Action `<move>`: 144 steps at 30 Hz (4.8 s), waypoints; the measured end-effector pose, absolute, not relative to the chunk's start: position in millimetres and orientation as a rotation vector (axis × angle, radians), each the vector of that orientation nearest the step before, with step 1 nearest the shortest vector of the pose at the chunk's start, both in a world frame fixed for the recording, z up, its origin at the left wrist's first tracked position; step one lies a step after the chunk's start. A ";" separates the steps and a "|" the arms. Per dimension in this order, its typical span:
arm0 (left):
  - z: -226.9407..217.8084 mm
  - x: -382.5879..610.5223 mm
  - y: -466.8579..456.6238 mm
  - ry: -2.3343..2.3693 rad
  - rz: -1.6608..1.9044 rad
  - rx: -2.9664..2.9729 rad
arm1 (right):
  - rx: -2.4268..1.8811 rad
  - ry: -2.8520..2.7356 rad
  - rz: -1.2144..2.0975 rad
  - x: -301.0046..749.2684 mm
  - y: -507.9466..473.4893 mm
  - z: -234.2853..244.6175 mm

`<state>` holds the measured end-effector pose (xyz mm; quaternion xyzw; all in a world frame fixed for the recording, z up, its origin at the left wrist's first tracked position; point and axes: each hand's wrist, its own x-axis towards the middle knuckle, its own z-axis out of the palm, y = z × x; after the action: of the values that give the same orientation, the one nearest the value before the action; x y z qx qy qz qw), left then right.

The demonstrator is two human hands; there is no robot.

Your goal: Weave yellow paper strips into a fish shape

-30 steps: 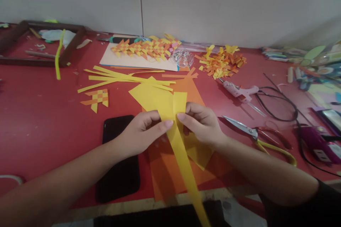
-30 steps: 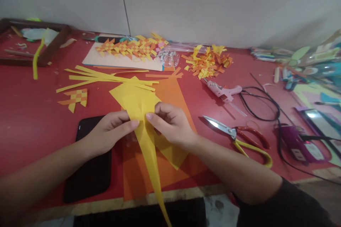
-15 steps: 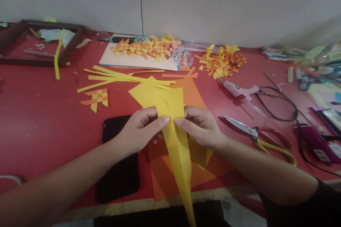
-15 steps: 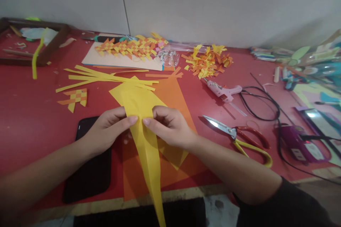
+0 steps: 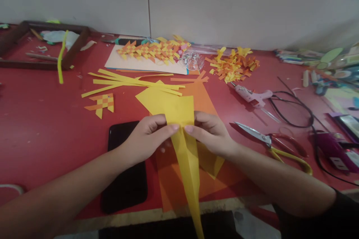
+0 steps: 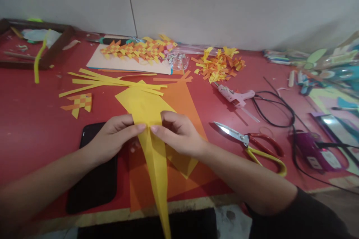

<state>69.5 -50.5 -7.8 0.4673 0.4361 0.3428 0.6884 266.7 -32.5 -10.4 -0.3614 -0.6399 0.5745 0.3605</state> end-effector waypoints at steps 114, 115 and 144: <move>-5.8 65.2 -52.1 0.940 0.697 1.214 | -0.897 -1.507 1.680 267.5 -31.8 -5.6; -6.0 65.3 -51.8 0.954 0.701 1.210 | -0.891 -1.515 1.673 267.2 -32.1 -5.2; -4.4 64.1 -51.9 0.908 0.835 1.219 | -0.950 -1.399 1.656 266.9 -32.7 -3.0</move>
<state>64.1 -51.9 -4.4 0.5359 0.3994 0.3670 0.6470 266.9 -32.7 -3.0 -0.3714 -0.5474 0.6479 0.3777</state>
